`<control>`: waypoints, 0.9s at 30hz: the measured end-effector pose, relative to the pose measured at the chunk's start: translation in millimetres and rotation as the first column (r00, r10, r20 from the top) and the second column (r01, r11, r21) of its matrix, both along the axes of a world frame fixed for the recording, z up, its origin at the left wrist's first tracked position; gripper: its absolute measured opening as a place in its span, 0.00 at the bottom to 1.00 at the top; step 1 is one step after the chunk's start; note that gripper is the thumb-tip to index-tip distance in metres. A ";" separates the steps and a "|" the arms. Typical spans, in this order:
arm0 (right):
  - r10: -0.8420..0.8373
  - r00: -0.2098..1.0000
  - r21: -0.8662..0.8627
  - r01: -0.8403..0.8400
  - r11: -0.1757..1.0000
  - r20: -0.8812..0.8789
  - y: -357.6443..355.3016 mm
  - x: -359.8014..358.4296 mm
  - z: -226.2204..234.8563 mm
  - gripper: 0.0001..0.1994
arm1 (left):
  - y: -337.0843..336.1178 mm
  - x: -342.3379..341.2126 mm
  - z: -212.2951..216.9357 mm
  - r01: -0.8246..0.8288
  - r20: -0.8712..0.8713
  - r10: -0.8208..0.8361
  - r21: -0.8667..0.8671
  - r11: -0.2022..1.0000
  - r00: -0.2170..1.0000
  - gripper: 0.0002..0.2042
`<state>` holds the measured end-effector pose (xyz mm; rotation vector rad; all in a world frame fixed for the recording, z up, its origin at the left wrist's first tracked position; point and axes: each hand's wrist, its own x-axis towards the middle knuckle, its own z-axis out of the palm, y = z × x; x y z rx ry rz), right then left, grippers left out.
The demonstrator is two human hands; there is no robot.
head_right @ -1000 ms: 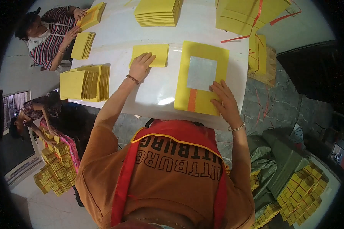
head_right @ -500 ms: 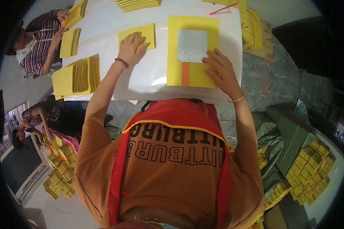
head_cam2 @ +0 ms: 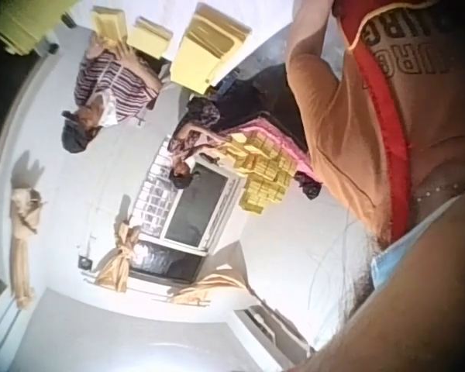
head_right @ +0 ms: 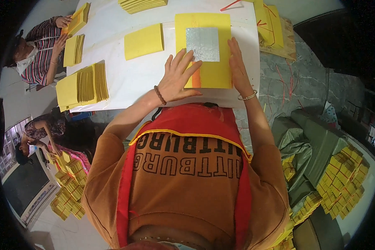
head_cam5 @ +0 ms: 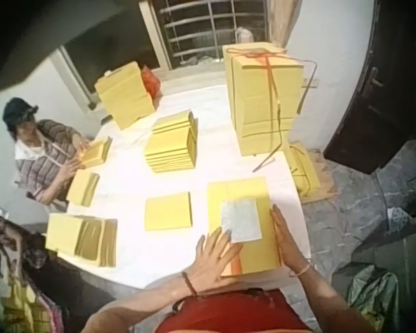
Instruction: The recorder is checking and stacking yellow paper sheets with silver foil squares, often used as joss paper.
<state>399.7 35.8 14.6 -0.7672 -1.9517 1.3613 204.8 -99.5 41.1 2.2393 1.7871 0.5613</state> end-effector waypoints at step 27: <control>0.038 0.979 0.257 -0.089 0.962 0.198 -10.7 24.0 8.4 0.27 | 1.1 -14.2 21.4 0.176 0.033 -0.179 0.084 0.981 0.983 0.19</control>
